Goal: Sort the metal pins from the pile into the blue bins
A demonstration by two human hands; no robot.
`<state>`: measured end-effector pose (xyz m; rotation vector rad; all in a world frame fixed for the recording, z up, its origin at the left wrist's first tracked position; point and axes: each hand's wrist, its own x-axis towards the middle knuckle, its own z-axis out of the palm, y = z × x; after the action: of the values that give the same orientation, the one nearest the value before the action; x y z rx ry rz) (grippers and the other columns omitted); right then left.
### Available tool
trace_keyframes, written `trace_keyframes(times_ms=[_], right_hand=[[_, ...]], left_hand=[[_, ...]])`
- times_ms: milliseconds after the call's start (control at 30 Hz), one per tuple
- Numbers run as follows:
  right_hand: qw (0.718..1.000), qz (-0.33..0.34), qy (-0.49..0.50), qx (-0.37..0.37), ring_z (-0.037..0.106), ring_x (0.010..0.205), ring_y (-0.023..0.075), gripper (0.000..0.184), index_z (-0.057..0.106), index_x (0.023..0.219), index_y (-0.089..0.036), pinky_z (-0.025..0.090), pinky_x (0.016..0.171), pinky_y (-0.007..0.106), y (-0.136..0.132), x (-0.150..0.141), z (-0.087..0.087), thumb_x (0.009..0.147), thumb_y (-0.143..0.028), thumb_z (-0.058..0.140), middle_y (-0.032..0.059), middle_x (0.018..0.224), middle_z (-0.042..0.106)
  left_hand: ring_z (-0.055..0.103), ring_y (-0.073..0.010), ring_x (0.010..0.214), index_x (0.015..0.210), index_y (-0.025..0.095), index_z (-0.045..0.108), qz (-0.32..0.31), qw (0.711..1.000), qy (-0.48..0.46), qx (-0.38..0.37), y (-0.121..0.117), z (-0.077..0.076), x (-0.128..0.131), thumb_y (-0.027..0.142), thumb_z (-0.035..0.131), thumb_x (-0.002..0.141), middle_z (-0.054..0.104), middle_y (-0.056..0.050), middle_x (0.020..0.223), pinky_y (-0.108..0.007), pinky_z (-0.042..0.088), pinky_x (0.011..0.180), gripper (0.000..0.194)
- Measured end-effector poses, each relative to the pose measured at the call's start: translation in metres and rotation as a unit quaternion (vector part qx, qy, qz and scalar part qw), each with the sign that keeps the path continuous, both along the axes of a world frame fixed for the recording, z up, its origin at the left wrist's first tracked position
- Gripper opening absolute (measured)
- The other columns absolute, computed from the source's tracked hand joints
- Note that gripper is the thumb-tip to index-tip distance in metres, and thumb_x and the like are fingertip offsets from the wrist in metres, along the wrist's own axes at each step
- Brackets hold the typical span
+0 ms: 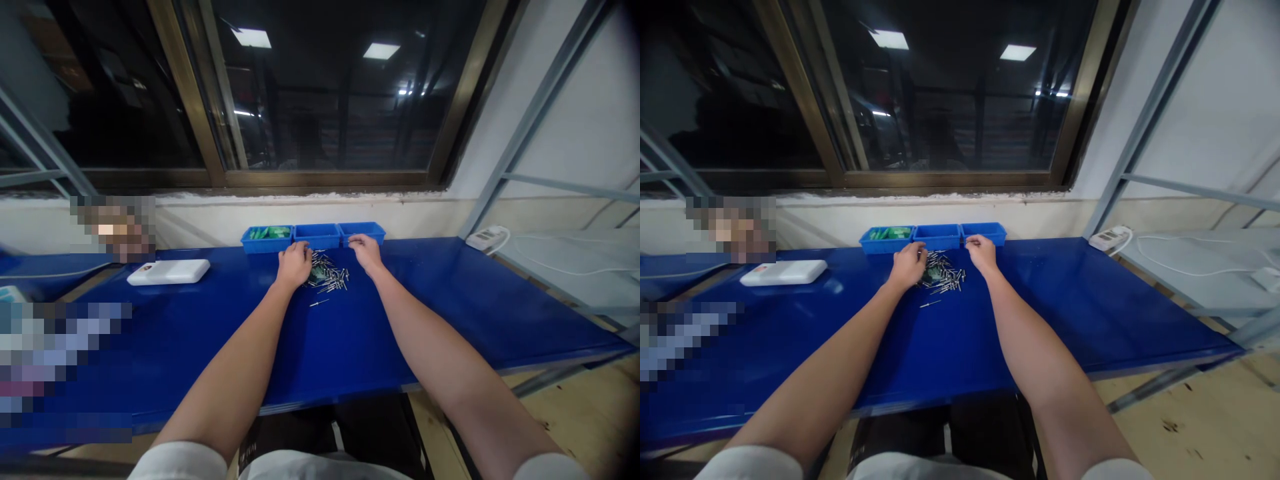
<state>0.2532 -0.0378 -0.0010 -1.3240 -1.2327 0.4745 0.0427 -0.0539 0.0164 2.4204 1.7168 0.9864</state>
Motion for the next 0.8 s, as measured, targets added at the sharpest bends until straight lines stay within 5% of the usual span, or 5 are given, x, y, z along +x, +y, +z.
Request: trace_keyframes(times_ms=[500,800], right_hand=[[0.998,0.017,0.049,-0.022,0.057,0.095,0.0189,0.052,0.058,0.110,-0.015,0.046,0.083,0.032,0.011,0.016,0.001,0.058,-0.021,0.057,0.0081,0.109,0.062],[0.993,0.067,0.069,-0.064,0.059,0.085,0.0174,0.082,0.026,0.138,-0.024,0.047,0.056,0.025,0.011,0.016,-0.002,0.061,-0.025,0.056,0.0070,0.125,0.054]], left_hand=[[0.051,-0.0250,0.110,0.112,0.021,0.053,0.019,0.999,0.004,-0.037,0.009,-0.007,-0.011,0.026,0.037,0.086,0.059,-0.009,0.115,-0.042,0.038,0.091,0.031],[0.051,-0.0247,0.110,0.112,0.022,0.053,0.009,0.998,0.021,-0.050,0.008,-0.007,-0.009,0.026,0.038,0.086,0.058,-0.009,0.115,-0.042,0.038,0.092,0.031]])
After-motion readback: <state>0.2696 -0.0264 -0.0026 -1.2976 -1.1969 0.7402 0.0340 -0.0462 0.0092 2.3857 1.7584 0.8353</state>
